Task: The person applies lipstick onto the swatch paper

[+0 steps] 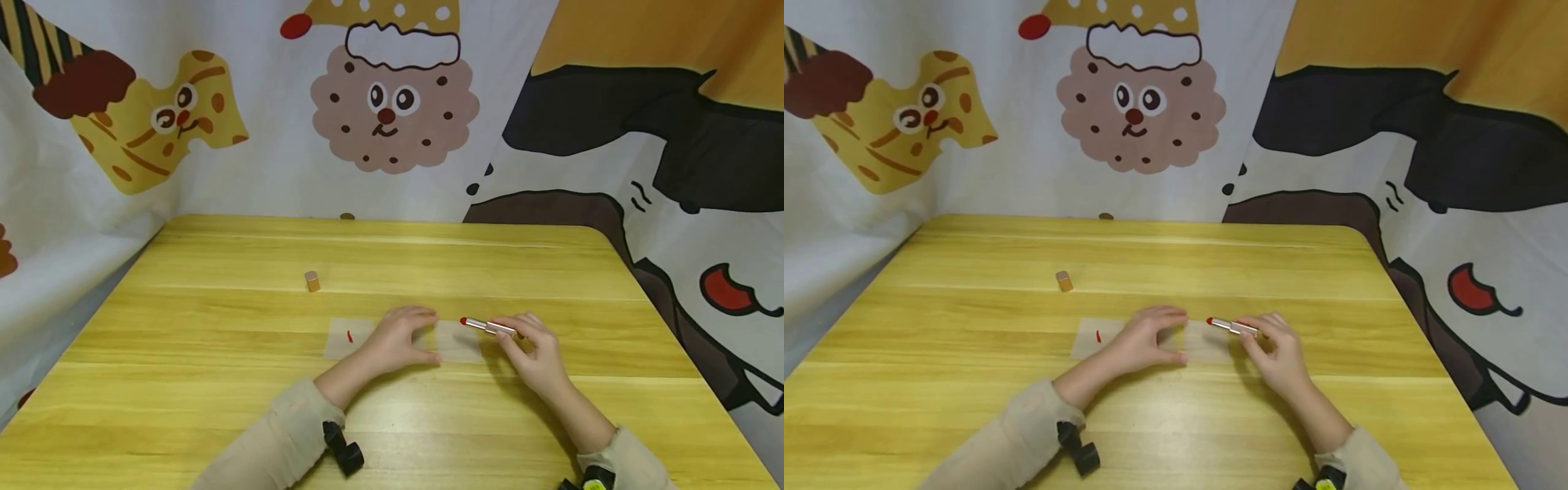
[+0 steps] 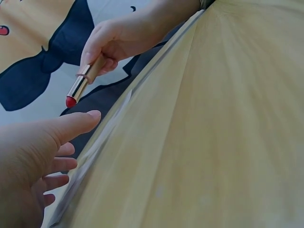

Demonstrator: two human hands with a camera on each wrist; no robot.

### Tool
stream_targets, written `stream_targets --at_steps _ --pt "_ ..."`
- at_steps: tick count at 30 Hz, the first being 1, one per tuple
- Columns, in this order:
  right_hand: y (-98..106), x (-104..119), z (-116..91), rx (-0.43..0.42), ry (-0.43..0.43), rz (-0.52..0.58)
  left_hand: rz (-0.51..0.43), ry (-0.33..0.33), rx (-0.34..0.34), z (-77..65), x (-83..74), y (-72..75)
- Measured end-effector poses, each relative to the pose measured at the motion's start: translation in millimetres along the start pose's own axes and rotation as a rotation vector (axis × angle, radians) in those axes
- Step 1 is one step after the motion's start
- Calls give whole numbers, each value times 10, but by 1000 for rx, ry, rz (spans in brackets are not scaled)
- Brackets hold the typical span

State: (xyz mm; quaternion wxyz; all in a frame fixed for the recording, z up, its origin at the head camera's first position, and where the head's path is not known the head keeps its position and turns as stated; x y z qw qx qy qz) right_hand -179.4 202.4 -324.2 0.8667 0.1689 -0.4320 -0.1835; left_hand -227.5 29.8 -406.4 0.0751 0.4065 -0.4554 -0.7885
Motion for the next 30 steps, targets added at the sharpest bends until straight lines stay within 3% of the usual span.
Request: stream_targets --at_steps 23,30 --pt "41 32 -28 11 -28 -64 24 33 43 69 -5 -77" --pt "-10 -197 -71 26 -36 -92 28 46 58 69 0 -93"
Point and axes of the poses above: each hand's wrist, its own z-axis towards the middle knuckle, its own y-axis out of the back of the hand, x = y × z, the point moved 10 cm from there along z, towards the middle knuckle, and after that the axes turned 9 degrees about -y, right-handed, at the moved point
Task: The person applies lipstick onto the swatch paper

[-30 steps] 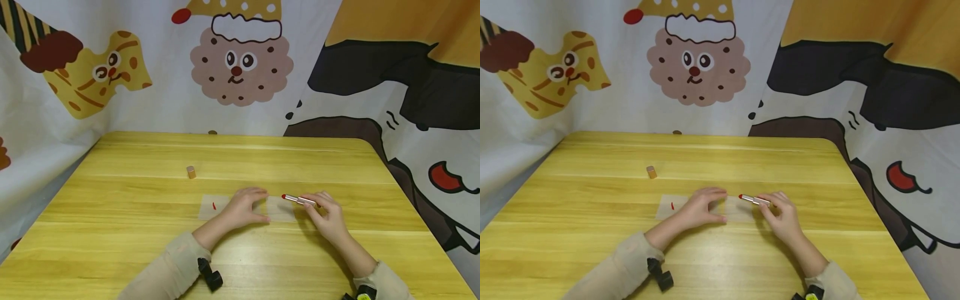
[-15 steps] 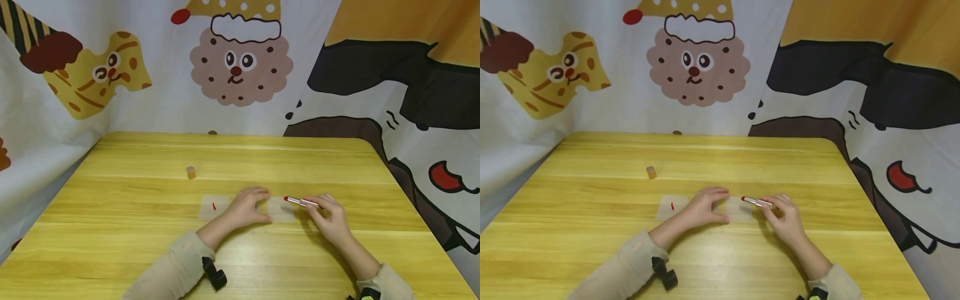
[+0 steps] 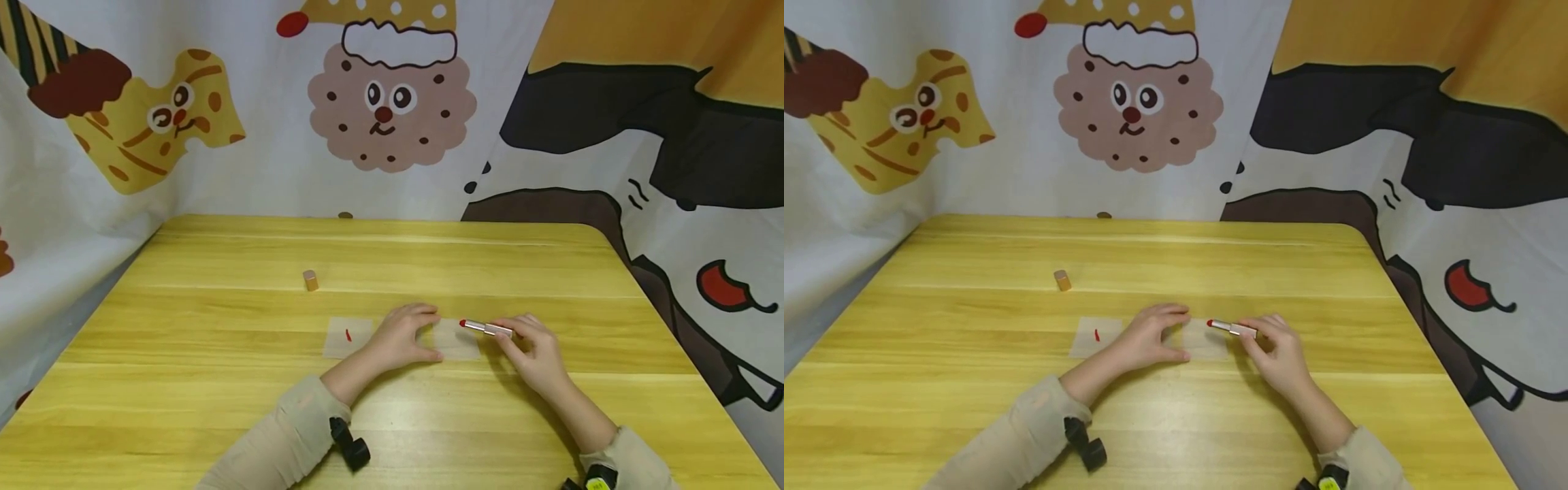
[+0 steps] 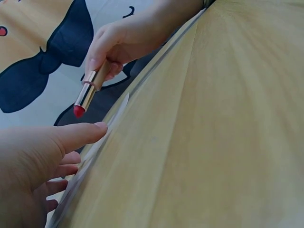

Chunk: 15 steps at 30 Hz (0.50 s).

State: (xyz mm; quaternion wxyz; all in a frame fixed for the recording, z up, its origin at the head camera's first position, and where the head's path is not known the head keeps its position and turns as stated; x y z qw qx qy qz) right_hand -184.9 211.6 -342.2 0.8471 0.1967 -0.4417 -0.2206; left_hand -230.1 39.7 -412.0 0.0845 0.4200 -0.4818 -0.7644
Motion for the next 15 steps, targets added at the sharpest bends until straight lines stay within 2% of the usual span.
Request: stream_targets --at_steps 7,15 --pt "-109 -311 -44 47 -45 -37 22 4 4 7 6 -11" --pt "-191 -377 -63 109 -89 -87 18 6 5 3 9 -22"
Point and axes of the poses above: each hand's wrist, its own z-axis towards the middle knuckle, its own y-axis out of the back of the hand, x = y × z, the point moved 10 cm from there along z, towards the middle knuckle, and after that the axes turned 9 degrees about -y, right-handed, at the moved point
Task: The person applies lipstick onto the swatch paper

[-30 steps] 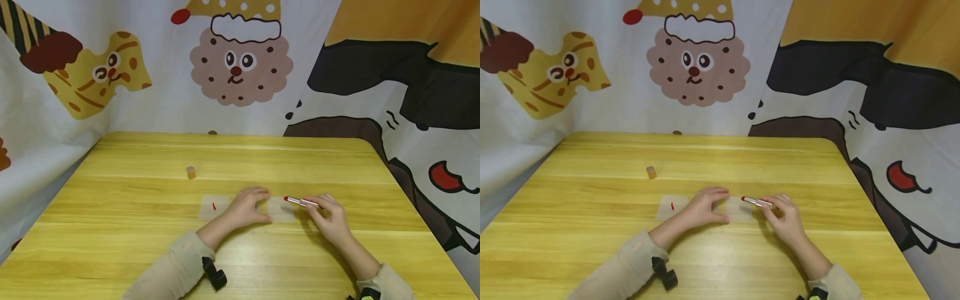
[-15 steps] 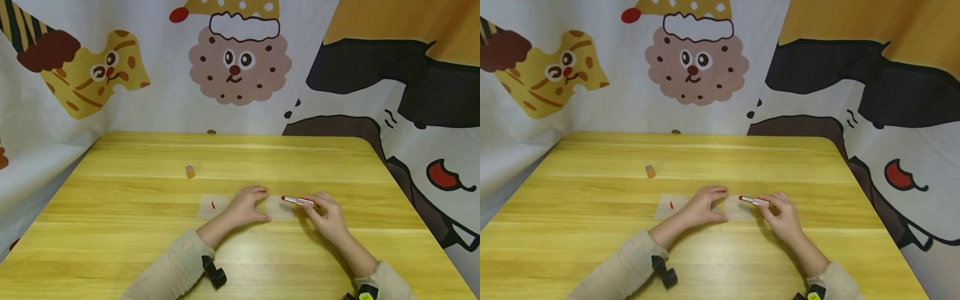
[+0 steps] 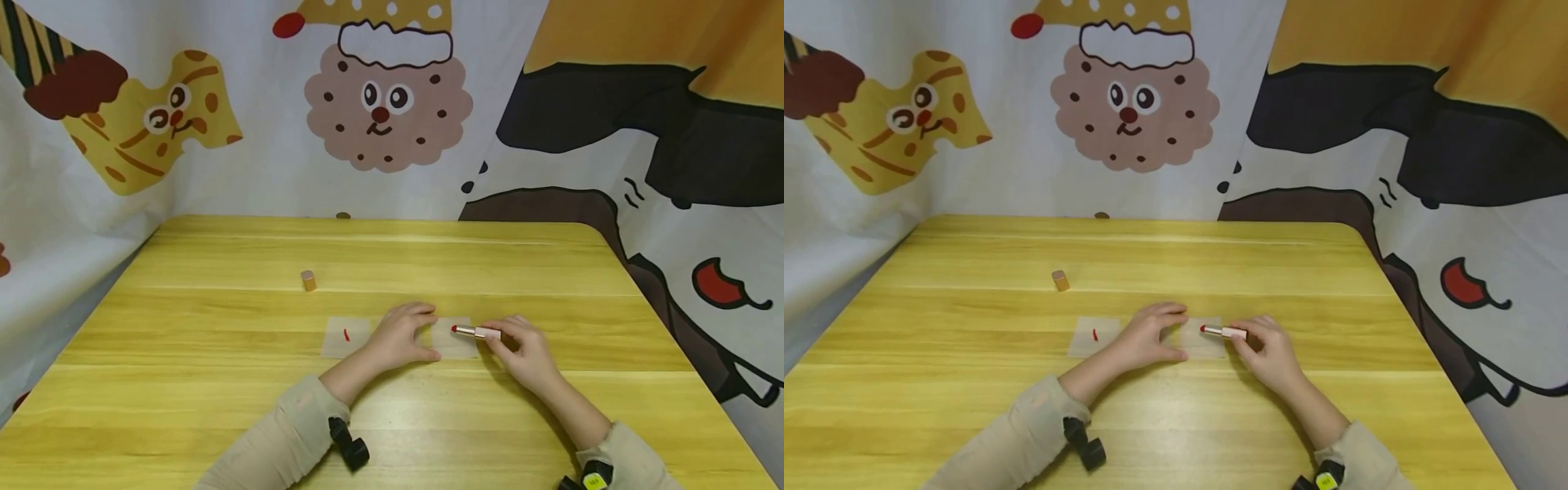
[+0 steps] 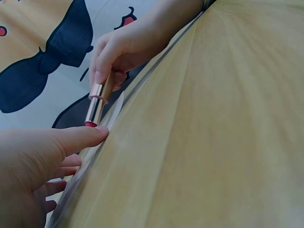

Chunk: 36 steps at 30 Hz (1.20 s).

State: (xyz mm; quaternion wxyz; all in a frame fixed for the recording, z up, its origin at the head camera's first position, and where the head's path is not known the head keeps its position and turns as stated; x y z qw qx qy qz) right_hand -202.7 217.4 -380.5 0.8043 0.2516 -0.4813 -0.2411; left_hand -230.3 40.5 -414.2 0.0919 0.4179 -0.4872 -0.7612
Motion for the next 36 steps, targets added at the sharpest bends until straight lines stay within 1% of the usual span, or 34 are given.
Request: stream_targets --at_steps 9,18,26,32,36 --pt "-63 -4 7 31 -15 -38 -1 8 2 -2 4 0" --pt "-83 -3 5 40 7 -53 0 11 0 0 3 -2" --pt "-87 74 10 49 55 -89 -1 11 -5 0 -3 1" --pt "-88 143 29 66 73 -121 1 12 -5 1 -7 7" --pt "-86 198 43 69 104 -139 7 10 -6 4 -9 10"
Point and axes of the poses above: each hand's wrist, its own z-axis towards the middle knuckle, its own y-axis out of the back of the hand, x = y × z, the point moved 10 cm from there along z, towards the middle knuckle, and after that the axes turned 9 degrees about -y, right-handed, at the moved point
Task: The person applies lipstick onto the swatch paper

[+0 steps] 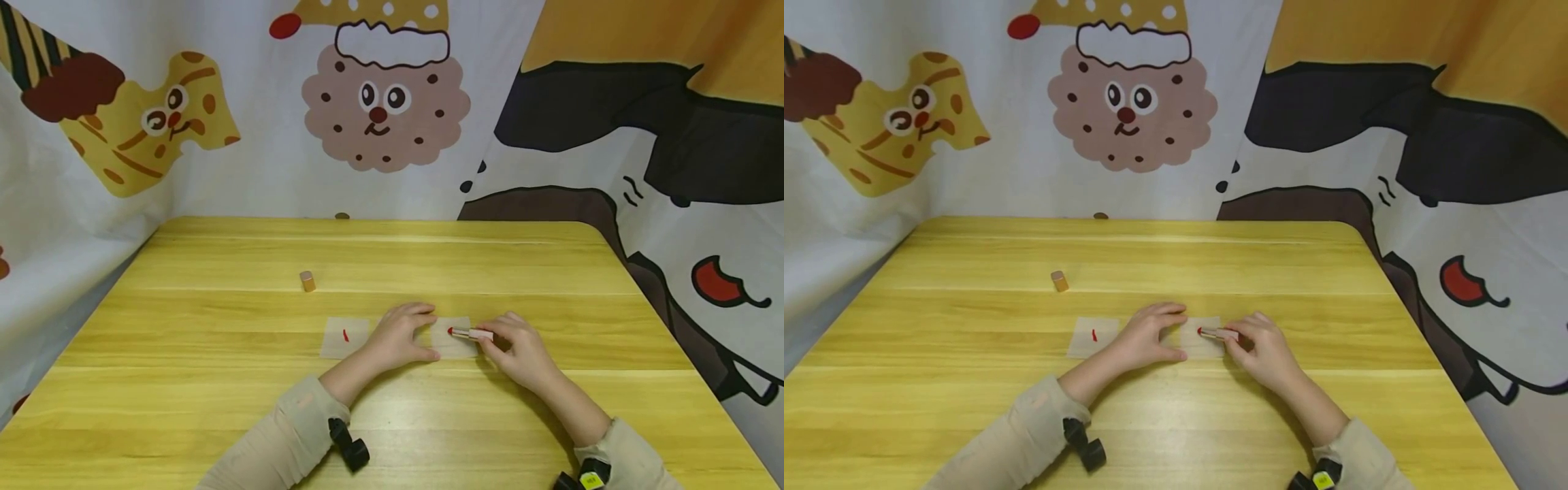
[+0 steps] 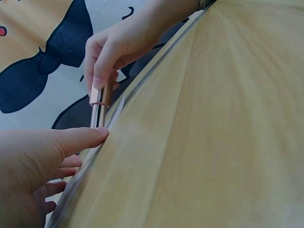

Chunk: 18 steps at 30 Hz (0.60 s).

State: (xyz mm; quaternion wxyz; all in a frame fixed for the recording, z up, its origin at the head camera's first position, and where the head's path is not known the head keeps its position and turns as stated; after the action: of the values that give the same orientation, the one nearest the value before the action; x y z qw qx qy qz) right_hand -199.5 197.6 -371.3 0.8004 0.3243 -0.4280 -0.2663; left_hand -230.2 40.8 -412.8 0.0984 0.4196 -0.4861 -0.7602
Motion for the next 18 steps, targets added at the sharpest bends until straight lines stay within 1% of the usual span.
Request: stream_targets --at_steps 8,18 --pt "25 58 16 2 51 -22 -2 2 3 -1 2 -3" --pt "67 110 17 31 63 -49 -2 5 5 2 11 -10"
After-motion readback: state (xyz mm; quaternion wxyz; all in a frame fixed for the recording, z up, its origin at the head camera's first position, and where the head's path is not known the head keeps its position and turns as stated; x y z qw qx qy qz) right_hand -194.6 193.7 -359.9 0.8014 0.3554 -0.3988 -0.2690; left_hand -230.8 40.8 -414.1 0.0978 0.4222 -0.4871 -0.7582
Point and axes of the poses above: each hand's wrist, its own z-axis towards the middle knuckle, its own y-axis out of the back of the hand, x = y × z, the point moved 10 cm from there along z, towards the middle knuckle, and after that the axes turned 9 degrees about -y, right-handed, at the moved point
